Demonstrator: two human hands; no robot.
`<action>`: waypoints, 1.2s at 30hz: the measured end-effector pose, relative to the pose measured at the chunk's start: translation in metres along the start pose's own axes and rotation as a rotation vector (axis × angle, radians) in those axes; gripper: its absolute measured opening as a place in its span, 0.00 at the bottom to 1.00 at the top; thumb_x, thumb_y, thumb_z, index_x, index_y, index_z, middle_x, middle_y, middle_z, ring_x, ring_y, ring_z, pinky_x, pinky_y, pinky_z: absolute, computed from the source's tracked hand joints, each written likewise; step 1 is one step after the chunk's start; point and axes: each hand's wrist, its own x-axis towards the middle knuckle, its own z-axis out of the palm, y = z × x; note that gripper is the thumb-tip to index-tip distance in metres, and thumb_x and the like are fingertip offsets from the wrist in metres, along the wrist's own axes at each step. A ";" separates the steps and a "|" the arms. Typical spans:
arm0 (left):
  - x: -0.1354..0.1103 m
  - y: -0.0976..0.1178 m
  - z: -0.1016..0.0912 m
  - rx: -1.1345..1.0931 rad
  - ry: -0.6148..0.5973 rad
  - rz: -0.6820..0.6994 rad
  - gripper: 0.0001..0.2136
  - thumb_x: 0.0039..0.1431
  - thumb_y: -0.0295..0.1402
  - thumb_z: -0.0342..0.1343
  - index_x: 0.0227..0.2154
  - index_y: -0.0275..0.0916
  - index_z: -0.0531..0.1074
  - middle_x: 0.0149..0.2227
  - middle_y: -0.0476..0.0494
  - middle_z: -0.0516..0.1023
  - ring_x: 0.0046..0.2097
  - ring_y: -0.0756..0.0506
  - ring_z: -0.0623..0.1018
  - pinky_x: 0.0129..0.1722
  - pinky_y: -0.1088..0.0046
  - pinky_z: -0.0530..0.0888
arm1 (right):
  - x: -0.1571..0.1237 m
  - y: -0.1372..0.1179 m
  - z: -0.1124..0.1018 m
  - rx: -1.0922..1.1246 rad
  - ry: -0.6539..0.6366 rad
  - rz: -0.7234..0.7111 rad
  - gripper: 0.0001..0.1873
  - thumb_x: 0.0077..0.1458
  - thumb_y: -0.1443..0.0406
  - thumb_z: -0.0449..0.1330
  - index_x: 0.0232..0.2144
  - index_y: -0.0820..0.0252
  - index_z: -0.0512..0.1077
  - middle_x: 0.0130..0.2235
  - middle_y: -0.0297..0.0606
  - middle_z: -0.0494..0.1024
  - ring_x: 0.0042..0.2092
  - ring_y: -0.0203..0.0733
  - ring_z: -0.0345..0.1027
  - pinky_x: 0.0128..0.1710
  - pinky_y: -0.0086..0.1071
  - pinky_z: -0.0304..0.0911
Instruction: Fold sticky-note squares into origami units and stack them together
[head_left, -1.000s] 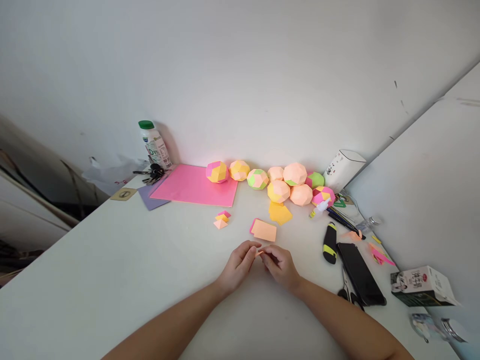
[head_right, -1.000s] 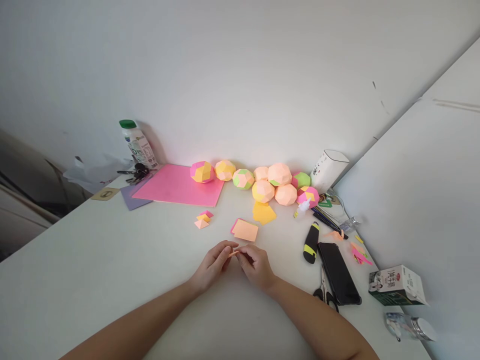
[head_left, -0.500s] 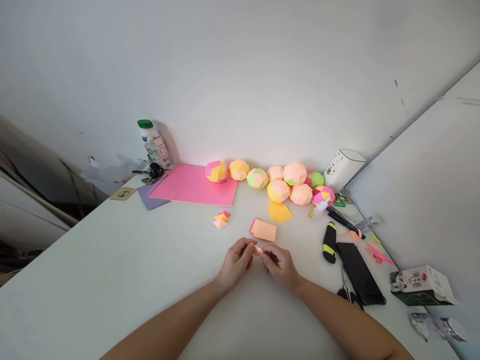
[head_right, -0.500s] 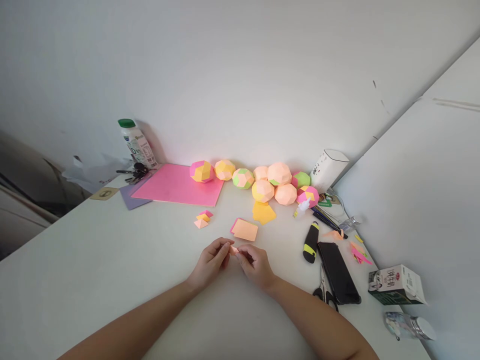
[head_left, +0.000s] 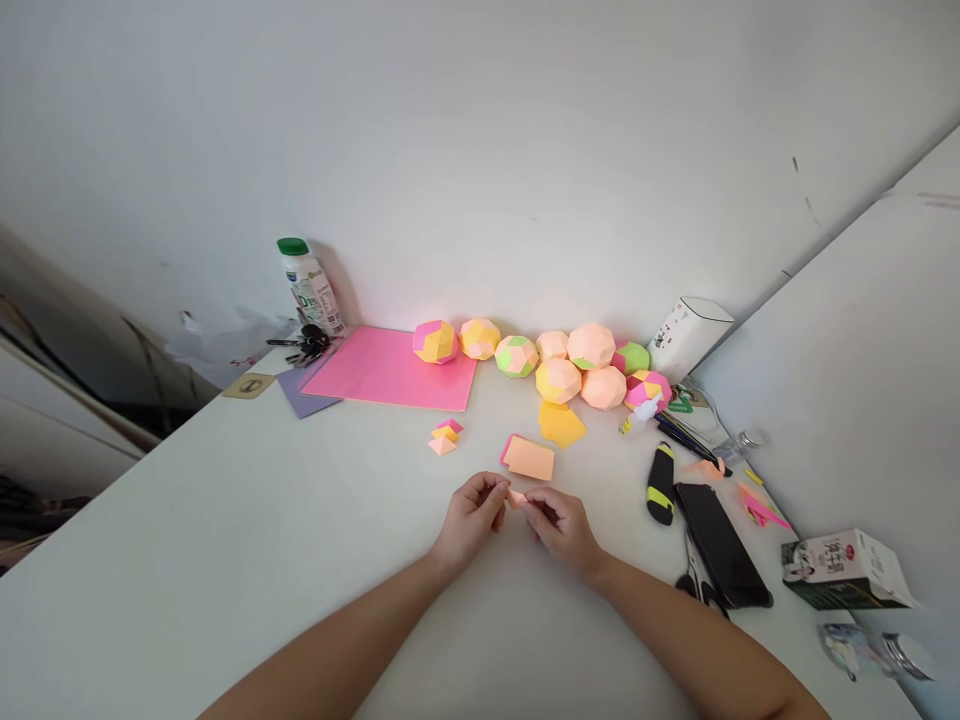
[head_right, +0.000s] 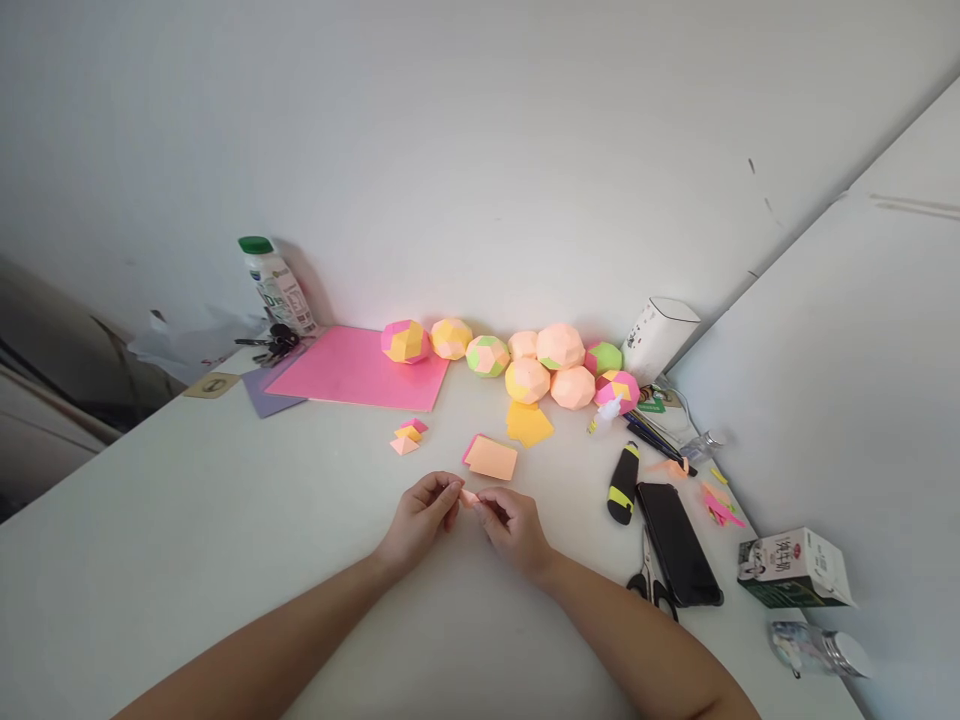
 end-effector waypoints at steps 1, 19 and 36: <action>0.000 -0.001 -0.001 0.007 0.005 0.001 0.13 0.54 0.44 0.53 0.29 0.37 0.65 0.15 0.57 0.62 0.18 0.54 0.62 0.20 0.78 0.59 | 0.000 0.000 0.000 0.004 0.001 0.002 0.11 0.57 0.59 0.53 0.30 0.59 0.70 0.19 0.31 0.65 0.20 0.34 0.58 0.21 0.29 0.58; -0.022 -0.010 0.012 1.108 -0.352 0.661 0.13 0.55 0.30 0.47 0.40 0.37 0.72 0.45 0.35 0.72 0.53 0.37 0.65 0.52 0.55 0.61 | 0.015 -0.002 -0.002 0.094 0.177 0.049 0.11 0.55 0.57 0.54 0.30 0.59 0.67 0.25 0.33 0.69 0.24 0.35 0.64 0.25 0.29 0.63; -0.033 0.001 0.011 1.296 -0.683 0.403 0.33 0.58 0.50 0.37 0.61 0.31 0.49 0.63 0.29 0.49 0.64 0.32 0.46 0.59 0.50 0.40 | 0.106 0.000 0.089 -0.101 -0.101 0.148 0.07 0.51 0.65 0.55 0.23 0.61 0.68 0.23 0.29 0.68 0.16 0.28 0.60 0.18 0.24 0.56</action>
